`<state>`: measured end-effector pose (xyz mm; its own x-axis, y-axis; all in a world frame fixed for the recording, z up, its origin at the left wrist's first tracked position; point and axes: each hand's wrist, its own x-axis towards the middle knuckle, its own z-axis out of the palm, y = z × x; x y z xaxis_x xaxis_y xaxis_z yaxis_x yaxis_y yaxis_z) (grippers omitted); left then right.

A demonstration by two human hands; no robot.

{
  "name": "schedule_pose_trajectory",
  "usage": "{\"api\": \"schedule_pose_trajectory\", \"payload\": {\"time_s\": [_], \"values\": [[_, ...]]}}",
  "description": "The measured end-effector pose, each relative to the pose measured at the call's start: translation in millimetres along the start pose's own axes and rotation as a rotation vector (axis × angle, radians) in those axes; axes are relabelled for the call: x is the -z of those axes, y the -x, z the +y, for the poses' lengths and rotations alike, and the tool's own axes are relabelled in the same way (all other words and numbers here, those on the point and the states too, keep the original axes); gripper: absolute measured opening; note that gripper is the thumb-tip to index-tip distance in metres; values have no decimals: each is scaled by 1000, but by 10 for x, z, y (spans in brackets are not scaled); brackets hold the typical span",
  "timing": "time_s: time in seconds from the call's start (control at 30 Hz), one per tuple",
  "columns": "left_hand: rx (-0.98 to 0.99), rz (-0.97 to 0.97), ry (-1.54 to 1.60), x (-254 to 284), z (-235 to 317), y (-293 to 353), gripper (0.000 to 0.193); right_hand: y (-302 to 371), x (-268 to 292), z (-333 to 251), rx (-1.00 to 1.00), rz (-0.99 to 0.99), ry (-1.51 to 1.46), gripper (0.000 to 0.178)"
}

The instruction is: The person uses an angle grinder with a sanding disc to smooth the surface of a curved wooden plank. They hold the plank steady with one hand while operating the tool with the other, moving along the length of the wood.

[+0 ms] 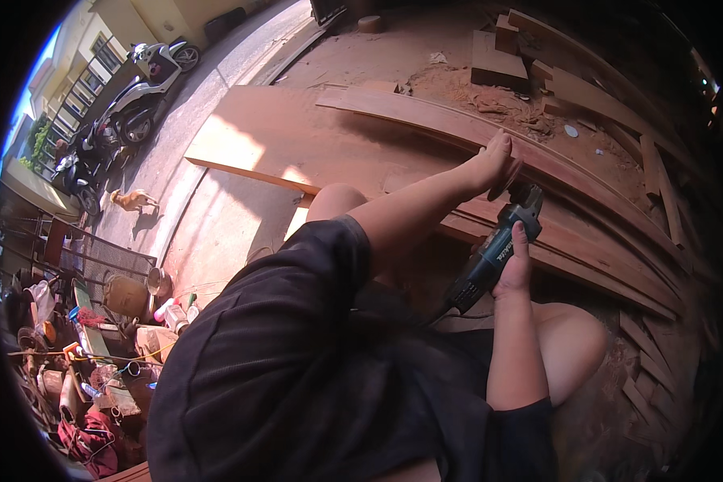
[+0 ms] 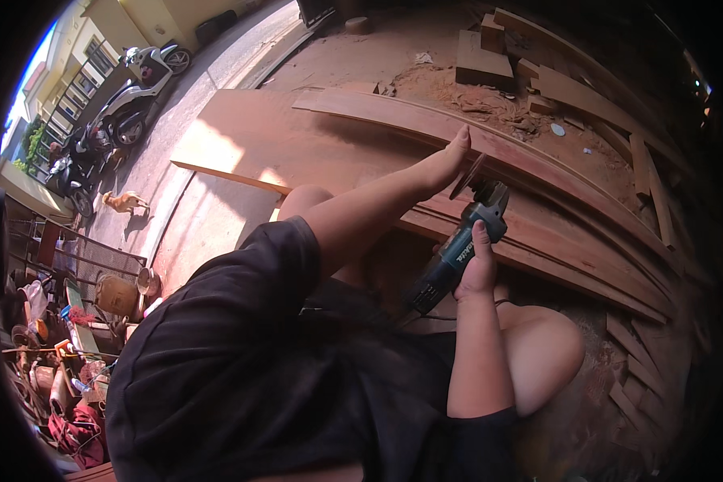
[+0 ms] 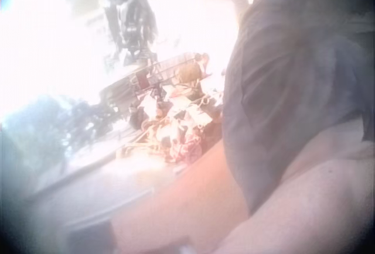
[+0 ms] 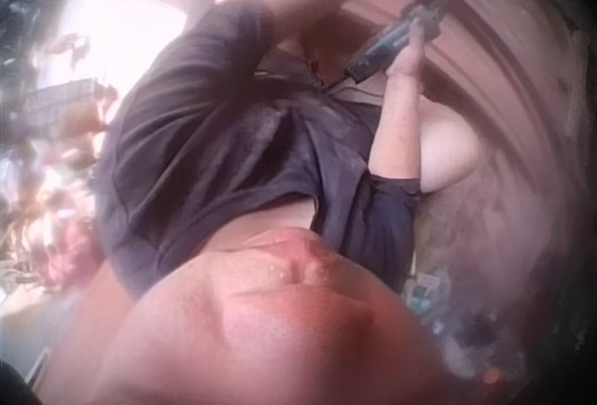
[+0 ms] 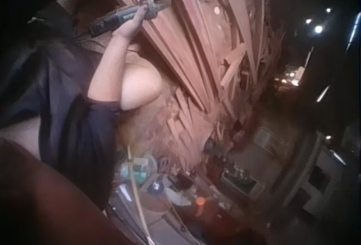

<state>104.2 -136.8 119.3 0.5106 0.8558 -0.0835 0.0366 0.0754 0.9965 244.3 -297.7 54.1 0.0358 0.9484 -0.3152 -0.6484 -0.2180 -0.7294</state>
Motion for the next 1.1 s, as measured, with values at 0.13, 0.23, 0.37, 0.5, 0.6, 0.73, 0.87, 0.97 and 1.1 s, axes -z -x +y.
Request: {"api": "schedule_pose_trajectory", "payload": {"time_s": [0.13, 0.23, 0.37, 0.5, 0.6, 0.73, 0.87, 0.97, 1.1], "values": [[-165, 111, 670, 744, 72, 100, 105, 31, -195, -151, 54, 28, 147, 57], [-23, -13, 260, 187, -184, 11, 100, -76, -438, -18, -25, 13, 236, 55], [-69, 77, -76, 483, -474, -211, 95, -319, -159, -25, -127, -36, 206, 54], [54, 35, 317, 668, -597, -249, 92, -434, -149, 20, -156, -40, 277, 54], [110, 8, 389, 374, -658, -337, 90, -449, -152, 267, -168, 44, 299, 56], [272, 127, 673, 309, -798, -148, 91, -403, -98, 10, -78, 31, 683, 53], [320, 35, 860, 424, -870, 58, 96, -239, -206, -162, 51, 19, 1146, 67], [300, -7, 909, 411, -836, 164, 100, -164, -206, -168, 116, 48, 1346, 84], [230, -70, 873, 477, -659, 288, 100, -56, -282, -93, 143, 11, 1370, 88]]}}
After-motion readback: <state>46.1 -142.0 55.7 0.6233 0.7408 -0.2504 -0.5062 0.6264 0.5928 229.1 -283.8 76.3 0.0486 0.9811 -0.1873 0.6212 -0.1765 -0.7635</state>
